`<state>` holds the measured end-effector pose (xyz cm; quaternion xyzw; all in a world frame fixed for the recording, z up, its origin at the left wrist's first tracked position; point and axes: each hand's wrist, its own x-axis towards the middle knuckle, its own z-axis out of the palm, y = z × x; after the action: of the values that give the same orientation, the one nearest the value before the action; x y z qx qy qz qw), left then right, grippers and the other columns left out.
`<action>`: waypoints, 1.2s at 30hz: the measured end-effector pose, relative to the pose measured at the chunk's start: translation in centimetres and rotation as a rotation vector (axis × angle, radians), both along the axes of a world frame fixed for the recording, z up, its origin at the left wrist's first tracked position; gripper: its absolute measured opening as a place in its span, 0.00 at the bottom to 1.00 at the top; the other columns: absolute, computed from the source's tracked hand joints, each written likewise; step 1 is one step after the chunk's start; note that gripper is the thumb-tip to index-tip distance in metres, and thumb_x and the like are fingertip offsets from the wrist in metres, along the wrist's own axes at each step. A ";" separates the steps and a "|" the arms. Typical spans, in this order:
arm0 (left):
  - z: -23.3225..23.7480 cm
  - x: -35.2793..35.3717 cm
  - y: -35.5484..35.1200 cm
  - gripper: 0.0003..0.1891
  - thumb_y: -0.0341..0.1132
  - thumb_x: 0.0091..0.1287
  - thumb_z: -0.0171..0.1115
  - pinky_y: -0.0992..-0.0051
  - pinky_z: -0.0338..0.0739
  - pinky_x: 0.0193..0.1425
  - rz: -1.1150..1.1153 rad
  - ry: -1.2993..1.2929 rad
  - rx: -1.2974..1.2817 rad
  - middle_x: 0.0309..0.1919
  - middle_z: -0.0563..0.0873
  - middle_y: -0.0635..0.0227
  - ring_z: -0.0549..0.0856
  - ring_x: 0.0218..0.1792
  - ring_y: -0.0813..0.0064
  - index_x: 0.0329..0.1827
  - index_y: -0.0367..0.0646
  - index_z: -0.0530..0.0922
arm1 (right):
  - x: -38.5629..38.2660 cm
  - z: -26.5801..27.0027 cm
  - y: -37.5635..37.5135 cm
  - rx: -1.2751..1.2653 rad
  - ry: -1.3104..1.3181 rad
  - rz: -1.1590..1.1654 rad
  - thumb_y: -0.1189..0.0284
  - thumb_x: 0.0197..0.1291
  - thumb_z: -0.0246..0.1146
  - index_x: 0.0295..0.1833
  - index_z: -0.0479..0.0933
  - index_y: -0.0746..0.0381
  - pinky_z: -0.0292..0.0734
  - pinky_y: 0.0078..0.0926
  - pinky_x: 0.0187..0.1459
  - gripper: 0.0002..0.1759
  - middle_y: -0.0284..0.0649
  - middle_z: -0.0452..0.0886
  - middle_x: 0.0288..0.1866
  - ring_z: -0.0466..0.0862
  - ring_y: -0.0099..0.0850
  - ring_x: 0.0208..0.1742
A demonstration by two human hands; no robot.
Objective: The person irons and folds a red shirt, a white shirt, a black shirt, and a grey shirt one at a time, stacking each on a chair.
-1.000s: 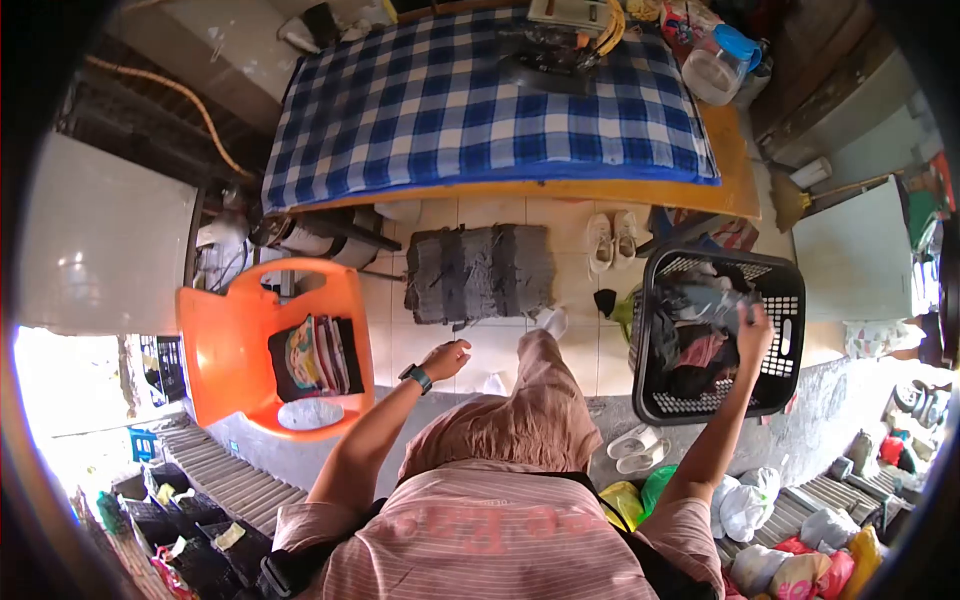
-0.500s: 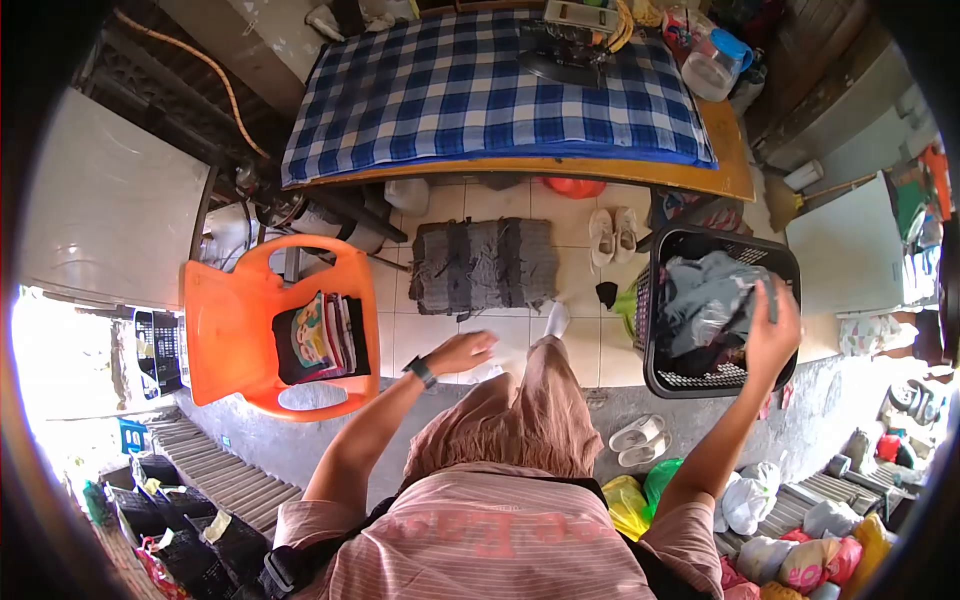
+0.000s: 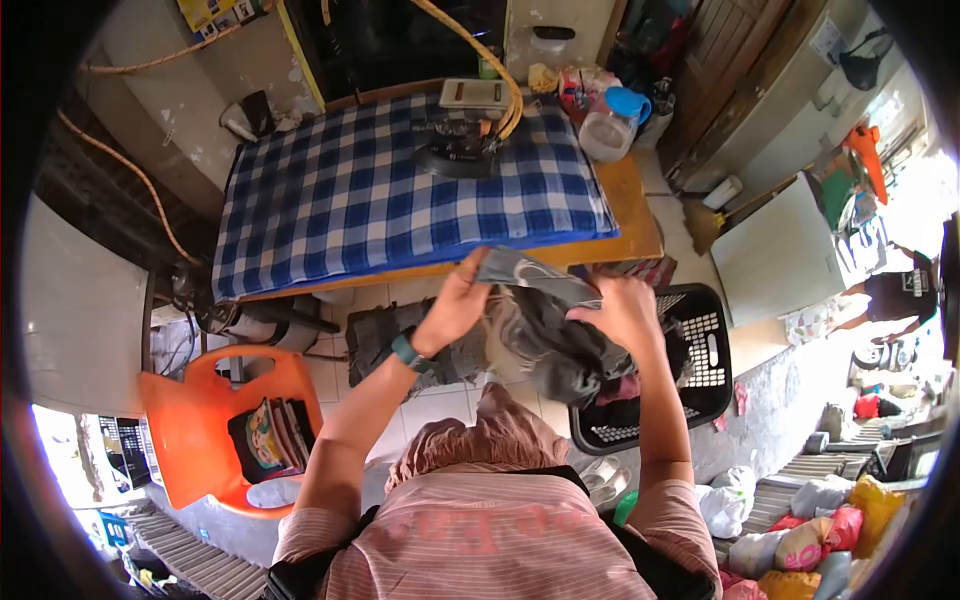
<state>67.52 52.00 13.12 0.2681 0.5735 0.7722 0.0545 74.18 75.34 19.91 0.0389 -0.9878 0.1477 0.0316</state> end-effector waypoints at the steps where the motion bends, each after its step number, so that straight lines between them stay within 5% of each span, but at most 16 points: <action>1: 2.0 -1.2 -0.7 0.10 0.30 0.77 0.48 0.81 0.71 0.49 -0.057 -0.074 0.020 0.46 0.80 0.76 0.74 0.43 0.87 0.57 0.40 0.74 | -1.4 -2.8 1.1 0.065 -0.127 -0.120 0.65 0.45 0.72 0.43 0.84 0.58 0.77 0.42 0.42 0.17 0.44 0.85 0.38 0.84 0.45 0.41; 5: 7.6 -4.1 -2.9 0.09 0.30 0.77 0.49 0.83 0.73 0.49 0.105 -0.112 0.228 0.45 0.82 0.75 0.77 0.44 0.88 0.54 0.40 0.76 | -6.0 -8.8 4.6 -0.114 0.263 -0.239 0.76 0.44 0.66 0.44 0.81 0.61 0.77 0.43 0.45 0.16 0.49 0.84 0.38 0.83 0.48 0.45; 8: 10.0 -7.5 -7.7 0.10 0.29 0.76 0.49 0.83 0.74 0.49 0.244 -0.082 0.245 0.46 0.84 0.73 0.79 0.44 0.88 0.54 0.40 0.77 | -9.7 -6.0 4.9 -0.444 0.436 -0.292 0.84 0.44 0.58 0.50 0.78 0.62 0.76 0.40 0.47 0.22 0.52 0.84 0.42 0.82 0.52 0.48; 10: 12.0 -9.6 -11.0 0.10 0.31 0.76 0.50 0.84 0.74 0.46 0.457 0.011 0.192 0.45 0.84 0.74 0.78 0.42 0.89 0.52 0.39 0.78 | -12.4 -4.9 4.3 -0.432 0.474 -0.343 0.83 0.47 0.58 0.50 0.78 0.61 0.77 0.39 0.47 0.21 0.52 0.84 0.44 0.83 0.52 0.48; 12: 15.0 -12.1 -15.6 0.11 0.29 0.72 0.52 0.81 0.74 0.43 0.757 0.188 -0.361 0.42 0.85 0.69 0.79 0.38 0.85 0.53 0.36 0.77 | -15.6 -4.4 3.7 -0.403 0.443 -0.290 0.83 0.52 0.57 0.51 0.78 0.62 0.76 0.36 0.48 0.19 0.51 0.84 0.43 0.83 0.51 0.48; 14: 17.6 -14.9 -18.7 0.14 0.27 0.66 0.52 0.77 0.74 0.41 1.012 0.428 -0.520 0.36 0.85 0.63 0.79 0.34 0.79 0.52 0.33 0.76 | -18.4 -2.8 1.6 -0.647 0.558 -0.241 0.82 0.56 0.56 0.51 0.77 0.65 0.74 0.31 0.47 0.16 0.49 0.85 0.40 0.84 0.46 0.45; 15: 18.9 -16.9 -20.6 0.15 0.26 0.65 0.50 0.76 0.75 0.42 1.139 0.488 -0.511 0.34 0.84 0.60 0.80 0.34 0.77 0.53 0.32 0.76 | -18.8 0.0 -0.7 -0.734 0.597 -0.205 0.81 0.59 0.56 0.51 0.77 0.67 0.72 0.26 0.46 0.14 0.43 0.84 0.39 0.83 0.32 0.44; 20: 24.2 -24.8 -29.2 0.14 0.26 0.64 0.52 0.77 0.75 0.39 1.411 0.697 -0.372 0.30 0.84 0.62 0.80 0.32 0.77 0.51 0.34 0.79 | -21.1 7.2 -7.6 -0.950 0.456 0.073 0.79 0.58 0.59 0.51 0.77 0.69 0.71 0.19 0.46 0.15 0.36 0.83 0.41 0.78 0.19 0.45; 22: 26.2 -25.0 -30.9 0.12 0.28 0.63 0.56 0.79 0.74 0.36 1.394 0.579 -0.414 0.28 0.84 0.64 0.80 0.28 0.81 0.48 0.36 0.81 | -22.0 8.8 -10.1 -1.309 0.062 0.124 0.77 0.58 0.61 0.52 0.78 0.70 0.73 0.21 0.46 0.16 0.35 0.84 0.43 0.78 0.21 0.41; 24: 25.4 -28.0 -33.8 0.10 0.29 0.62 0.60 0.80 0.73 0.32 1.391 0.577 -0.389 0.24 0.83 0.67 0.79 0.24 0.84 0.45 0.37 0.82 | -24.7 8.4 -12.4 -1.282 0.058 0.147 0.72 0.58 0.63 0.52 0.78 0.70 0.74 0.23 0.46 0.18 0.39 0.84 0.43 0.77 0.21 0.41; 26: 23.7 -31.9 -36.4 0.11 0.31 0.62 0.62 0.74 0.76 0.35 1.146 0.267 -0.638 0.27 0.84 0.65 0.83 0.28 0.75 0.46 0.37 0.81 | -29.7 6.9 -14.4 -0.615 -0.120 0.083 0.67 0.58 0.66 0.50 0.79 0.69 0.73 0.24 0.46 0.19 0.43 0.85 0.39 0.81 0.27 0.40; 28: 17.3 -38.5 -40.8 0.15 0.35 0.62 0.66 0.69 0.77 0.38 1.115 0.654 -0.827 0.31 0.85 0.60 0.85 0.33 0.64 0.49 0.38 0.80 | -33.5 5.0 -18.5 -0.191 -0.242 -0.037 0.58 0.60 0.67 0.56 0.77 0.67 0.73 0.33 0.51 0.26 0.50 0.81 0.50 0.80 0.39 0.50; 29: 14.9 -39.7 -41.4 0.15 0.35 0.62 0.66 0.69 0.77 0.38 1.108 0.644 -0.823 0.31 0.85 0.60 0.85 0.33 0.64 0.49 0.38 0.80 | -35.0 2.4 -19.1 -0.185 -0.250 -0.044 0.58 0.60 0.67 0.56 0.77 0.67 0.73 0.33 0.51 0.26 0.50 0.81 0.50 0.80 0.39 0.50; 31: 11.0 -40.3 -41.9 0.17 0.38 0.63 0.68 0.65 0.78 0.42 1.181 0.765 -0.895 0.35 0.85 0.57 0.84 0.37 0.56 0.50 0.39 0.79 | -38.2 -4.0 -19.6 0.033 0.391 0.194 0.51 0.62 0.64 0.65 0.70 0.64 0.69 0.44 0.57 0.34 0.52 0.72 0.62 0.73 0.49 0.59; 34: 6.8 -38.3 -41.1 0.14 0.37 0.64 0.67 0.69 0.78 0.40 0.953 0.674 -0.850 0.33 0.86 0.60 0.85 0.34 0.63 0.48 0.39 0.80 | -41.9 -9.8 -19.0 0.376 0.556 0.215 0.51 0.64 0.61 0.71 0.63 0.62 0.65 0.51 0.61 0.37 0.52 0.64 0.67 0.67 0.50 0.65; 36: 5.7 -35.3 -39.9 0.15 0.41 0.68 0.64 0.76 0.78 0.40 0.645 0.143 -0.864 0.38 0.87 0.64 0.86 0.35 0.74 0.49 0.39 0.81 | -42.8 -12.0 -17.8 0.376 0.539 0.274 0.54 0.65 0.60 0.71 0.63 0.59 0.66 0.49 0.59 0.34 0.51 0.71 0.58 0.71 0.51 0.58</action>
<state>32.23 12.09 18.81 0.0836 0.8940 0.4237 -0.1192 31.41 57.56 7.94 0.2135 -0.9395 -0.0493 0.2632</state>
